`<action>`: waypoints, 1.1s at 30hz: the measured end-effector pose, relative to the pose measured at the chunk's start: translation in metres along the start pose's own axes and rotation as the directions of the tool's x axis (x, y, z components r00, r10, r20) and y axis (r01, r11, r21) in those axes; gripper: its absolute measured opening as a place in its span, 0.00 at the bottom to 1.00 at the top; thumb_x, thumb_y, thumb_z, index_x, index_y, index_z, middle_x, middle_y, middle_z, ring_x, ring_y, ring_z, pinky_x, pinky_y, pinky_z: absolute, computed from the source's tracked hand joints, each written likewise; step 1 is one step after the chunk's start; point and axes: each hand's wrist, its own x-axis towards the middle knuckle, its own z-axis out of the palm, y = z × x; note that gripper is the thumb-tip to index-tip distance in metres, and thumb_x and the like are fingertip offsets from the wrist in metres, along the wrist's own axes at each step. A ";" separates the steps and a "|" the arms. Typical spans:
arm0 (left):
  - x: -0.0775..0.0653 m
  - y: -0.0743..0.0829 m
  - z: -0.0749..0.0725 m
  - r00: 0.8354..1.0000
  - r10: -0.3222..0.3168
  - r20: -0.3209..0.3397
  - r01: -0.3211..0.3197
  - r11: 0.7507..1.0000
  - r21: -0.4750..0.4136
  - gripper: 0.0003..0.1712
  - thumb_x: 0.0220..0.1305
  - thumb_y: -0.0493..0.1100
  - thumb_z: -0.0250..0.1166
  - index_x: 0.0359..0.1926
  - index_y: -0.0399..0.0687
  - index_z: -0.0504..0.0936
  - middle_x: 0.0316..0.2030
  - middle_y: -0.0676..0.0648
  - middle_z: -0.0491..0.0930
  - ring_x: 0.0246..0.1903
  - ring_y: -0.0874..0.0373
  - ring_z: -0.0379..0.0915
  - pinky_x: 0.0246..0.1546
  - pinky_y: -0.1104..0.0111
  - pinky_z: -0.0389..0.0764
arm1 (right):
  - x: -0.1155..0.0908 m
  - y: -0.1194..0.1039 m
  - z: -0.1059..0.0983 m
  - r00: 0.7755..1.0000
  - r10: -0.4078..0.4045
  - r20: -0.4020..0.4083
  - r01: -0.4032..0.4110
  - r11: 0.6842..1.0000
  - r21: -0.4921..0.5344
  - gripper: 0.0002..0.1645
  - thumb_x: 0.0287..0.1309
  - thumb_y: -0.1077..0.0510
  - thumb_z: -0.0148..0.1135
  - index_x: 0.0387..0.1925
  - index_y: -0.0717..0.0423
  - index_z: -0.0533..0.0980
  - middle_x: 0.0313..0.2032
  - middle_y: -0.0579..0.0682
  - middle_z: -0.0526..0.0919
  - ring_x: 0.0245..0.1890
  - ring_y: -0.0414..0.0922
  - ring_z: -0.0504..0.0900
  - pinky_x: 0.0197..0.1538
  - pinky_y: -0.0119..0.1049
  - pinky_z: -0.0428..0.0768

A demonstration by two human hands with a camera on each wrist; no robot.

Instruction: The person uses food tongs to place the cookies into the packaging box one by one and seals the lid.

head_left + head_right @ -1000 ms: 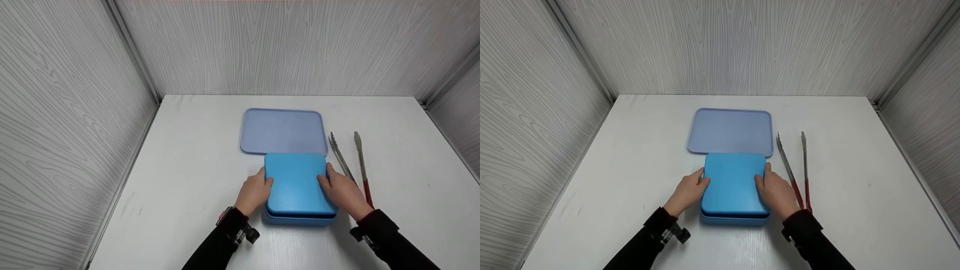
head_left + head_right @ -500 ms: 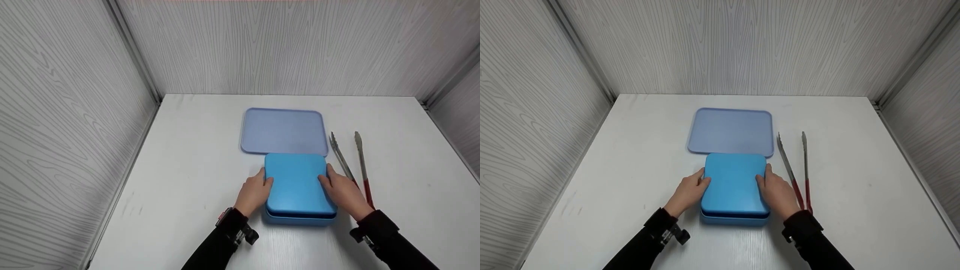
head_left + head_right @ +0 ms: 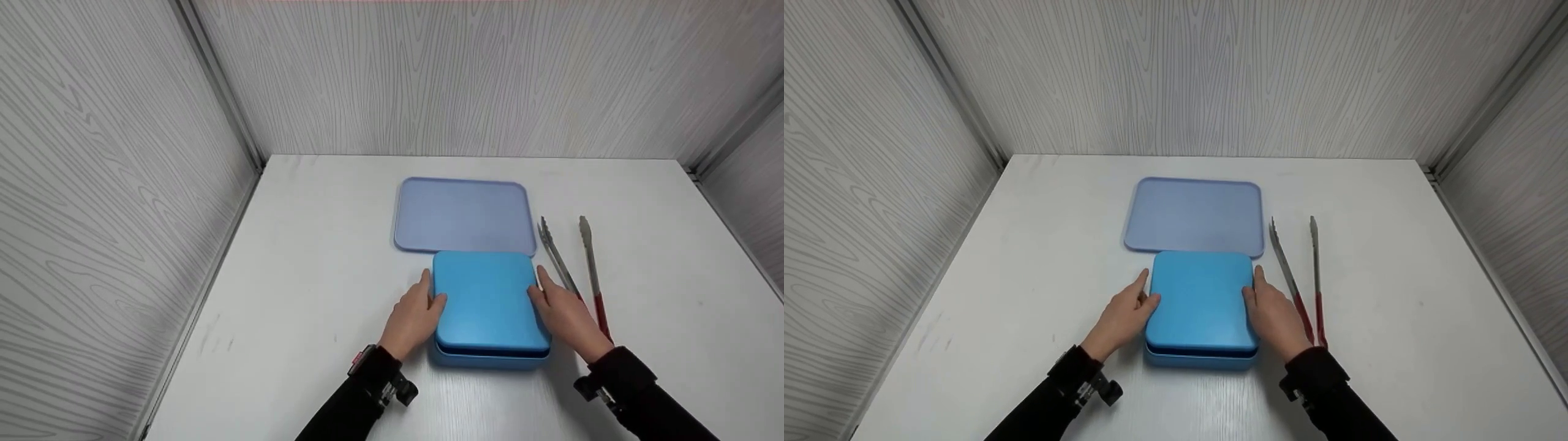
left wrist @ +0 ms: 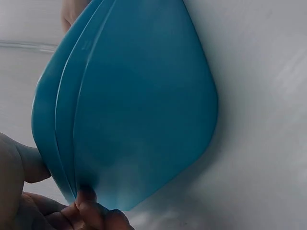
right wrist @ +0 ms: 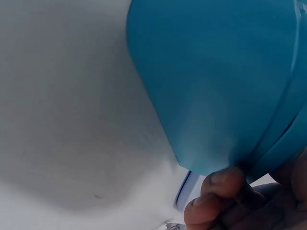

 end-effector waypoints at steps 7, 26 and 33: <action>-0.020 -0.007 -0.008 0.972 0.232 0.040 -0.235 0.966 0.106 0.40 0.78 0.58 0.54 0.82 0.53 0.53 0.75 0.43 0.54 0.54 0.52 0.74 0.48 0.61 0.79 | -0.018 0.009 0.001 0.978 -0.199 -0.061 0.193 0.976 -0.097 0.41 0.78 0.42 0.50 0.82 0.50 0.50 0.72 0.61 0.63 0.61 0.58 0.76 0.56 0.54 0.78; -0.041 -0.011 -0.010 0.848 0.440 0.296 -0.526 0.772 0.358 0.45 0.70 0.67 0.60 0.80 0.61 0.57 0.82 0.52 0.45 0.77 0.32 0.47 0.66 0.52 0.74 | -0.046 0.025 0.007 0.901 -0.416 0.124 0.434 0.857 -0.278 0.61 0.55 0.30 0.69 0.81 0.43 0.52 0.82 0.54 0.46 0.78 0.65 0.49 0.65 0.61 0.74; -0.042 -0.011 -0.010 0.836 0.472 0.278 -0.547 0.748 0.375 0.44 0.68 0.67 0.61 0.79 0.61 0.60 0.81 0.51 0.50 0.76 0.32 0.49 0.64 0.54 0.76 | -0.049 0.023 0.009 0.899 -0.427 0.096 0.433 0.835 -0.341 0.59 0.54 0.31 0.71 0.81 0.42 0.55 0.81 0.53 0.51 0.78 0.63 0.53 0.62 0.54 0.79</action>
